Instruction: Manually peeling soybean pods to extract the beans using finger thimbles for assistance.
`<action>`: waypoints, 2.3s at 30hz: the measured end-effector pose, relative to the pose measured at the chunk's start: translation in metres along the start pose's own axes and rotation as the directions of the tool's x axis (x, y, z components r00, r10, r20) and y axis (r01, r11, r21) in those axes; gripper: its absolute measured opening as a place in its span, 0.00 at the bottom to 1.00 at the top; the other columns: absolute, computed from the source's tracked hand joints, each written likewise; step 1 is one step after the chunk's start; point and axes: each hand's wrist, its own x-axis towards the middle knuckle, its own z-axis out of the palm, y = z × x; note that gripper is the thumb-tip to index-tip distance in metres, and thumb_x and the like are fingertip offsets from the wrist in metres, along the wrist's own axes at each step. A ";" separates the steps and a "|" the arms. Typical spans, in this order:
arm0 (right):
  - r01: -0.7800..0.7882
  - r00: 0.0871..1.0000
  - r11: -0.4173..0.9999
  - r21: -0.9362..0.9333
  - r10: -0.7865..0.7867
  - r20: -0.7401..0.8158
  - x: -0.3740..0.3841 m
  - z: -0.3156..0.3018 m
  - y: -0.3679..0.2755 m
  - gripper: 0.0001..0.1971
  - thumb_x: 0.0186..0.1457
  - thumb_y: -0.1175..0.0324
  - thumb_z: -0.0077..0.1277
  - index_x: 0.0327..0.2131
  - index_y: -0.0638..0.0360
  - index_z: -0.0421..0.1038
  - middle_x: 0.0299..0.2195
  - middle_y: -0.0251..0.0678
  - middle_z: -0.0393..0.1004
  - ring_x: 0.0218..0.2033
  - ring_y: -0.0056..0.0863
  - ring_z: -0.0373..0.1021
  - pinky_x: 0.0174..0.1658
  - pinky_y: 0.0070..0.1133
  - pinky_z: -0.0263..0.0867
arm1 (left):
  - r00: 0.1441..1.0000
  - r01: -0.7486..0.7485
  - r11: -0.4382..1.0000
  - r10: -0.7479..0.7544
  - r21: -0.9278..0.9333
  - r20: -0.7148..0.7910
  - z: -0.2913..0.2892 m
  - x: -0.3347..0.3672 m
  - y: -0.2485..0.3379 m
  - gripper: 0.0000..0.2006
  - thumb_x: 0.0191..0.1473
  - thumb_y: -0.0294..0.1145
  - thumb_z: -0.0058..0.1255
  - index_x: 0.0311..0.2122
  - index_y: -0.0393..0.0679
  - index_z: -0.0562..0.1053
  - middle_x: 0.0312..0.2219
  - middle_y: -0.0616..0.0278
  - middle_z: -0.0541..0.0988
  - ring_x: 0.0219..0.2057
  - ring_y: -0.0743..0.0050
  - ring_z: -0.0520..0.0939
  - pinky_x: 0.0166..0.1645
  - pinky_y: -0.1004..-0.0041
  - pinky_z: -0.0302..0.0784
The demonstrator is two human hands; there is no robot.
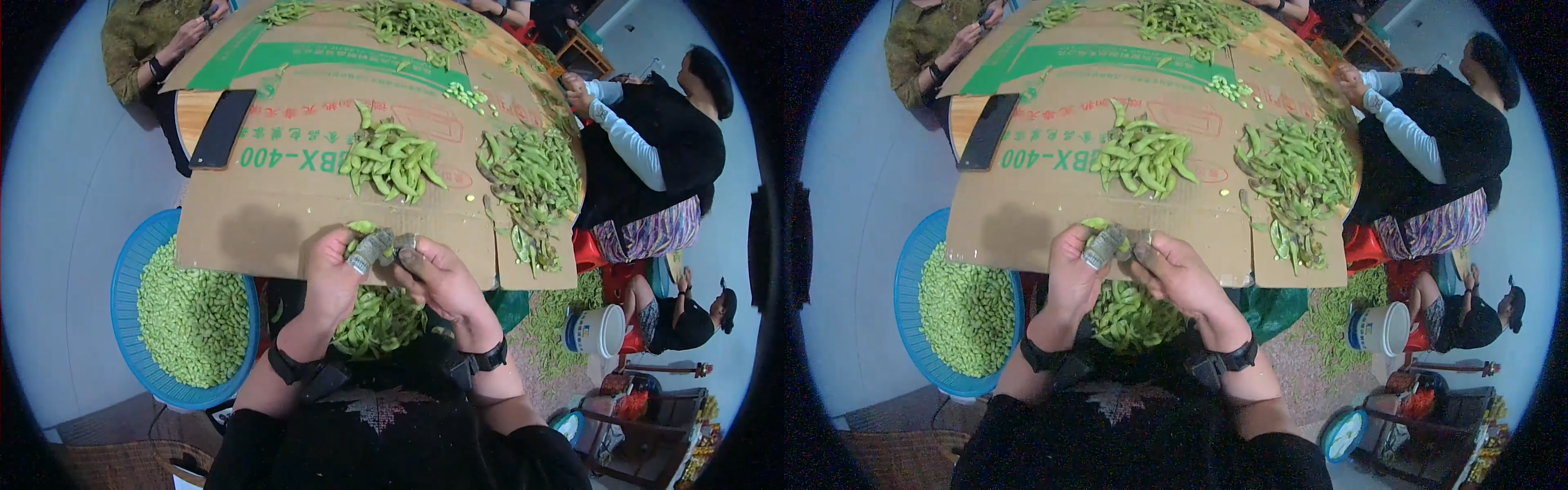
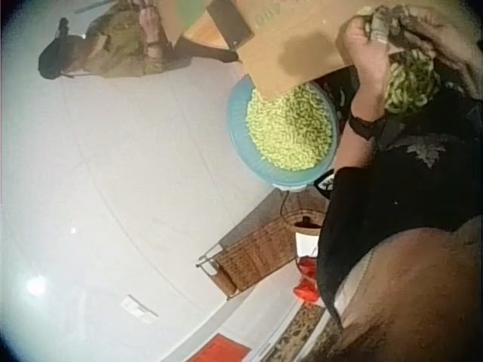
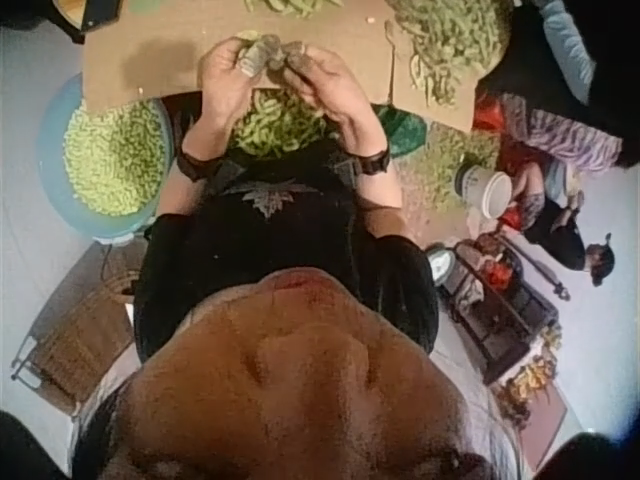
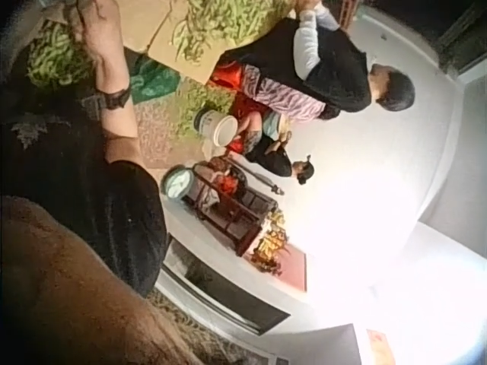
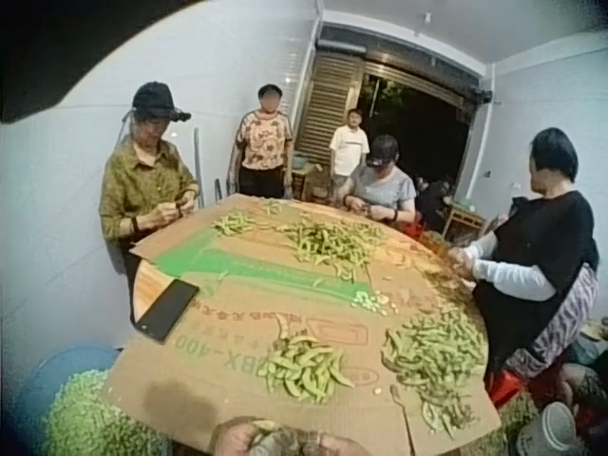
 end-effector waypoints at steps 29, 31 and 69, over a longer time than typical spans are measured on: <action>-0.007 0.997 0.958 -0.287 -0.016 -0.076 -0.027 -0.033 -0.008 0.10 0.58 0.65 0.40 0.34 0.61 0.68 0.14 0.21 0.59 0.13 0.09 0.50 0.16 0.10 0.45 | 0.950 0.240 0.959 -0.200 -0.151 0.240 0.018 -0.008 -0.001 0.21 0.49 0.21 0.42 0.51 0.37 0.65 0.28 0.68 0.73 0.24 0.90 0.69 0.25 0.91 0.60; 0.068 0.976 0.978 -0.198 -0.107 -0.191 -0.021 -0.041 -0.011 0.12 0.59 0.62 0.39 0.35 0.60 0.67 0.15 0.21 0.58 0.14 0.10 0.51 0.18 0.11 0.46 | 0.931 0.135 0.990 -0.143 0.046 0.337 0.015 -0.006 -0.001 0.21 0.50 0.22 0.42 0.53 0.42 0.64 0.27 0.70 0.72 0.25 0.91 0.69 0.26 0.91 0.60; 0.290 0.956 0.829 0.478 -0.226 -0.187 -0.012 -0.054 0.002 0.08 0.57 0.68 0.40 0.38 0.60 0.63 0.19 0.36 0.66 0.11 0.14 0.55 0.10 0.09 0.48 | 0.992 0.002 0.935 -0.047 0.353 0.118 0.030 -0.010 -0.016 0.09 0.47 0.23 0.49 0.36 0.37 0.74 0.26 0.68 0.76 0.24 0.89 0.70 0.26 0.84 0.64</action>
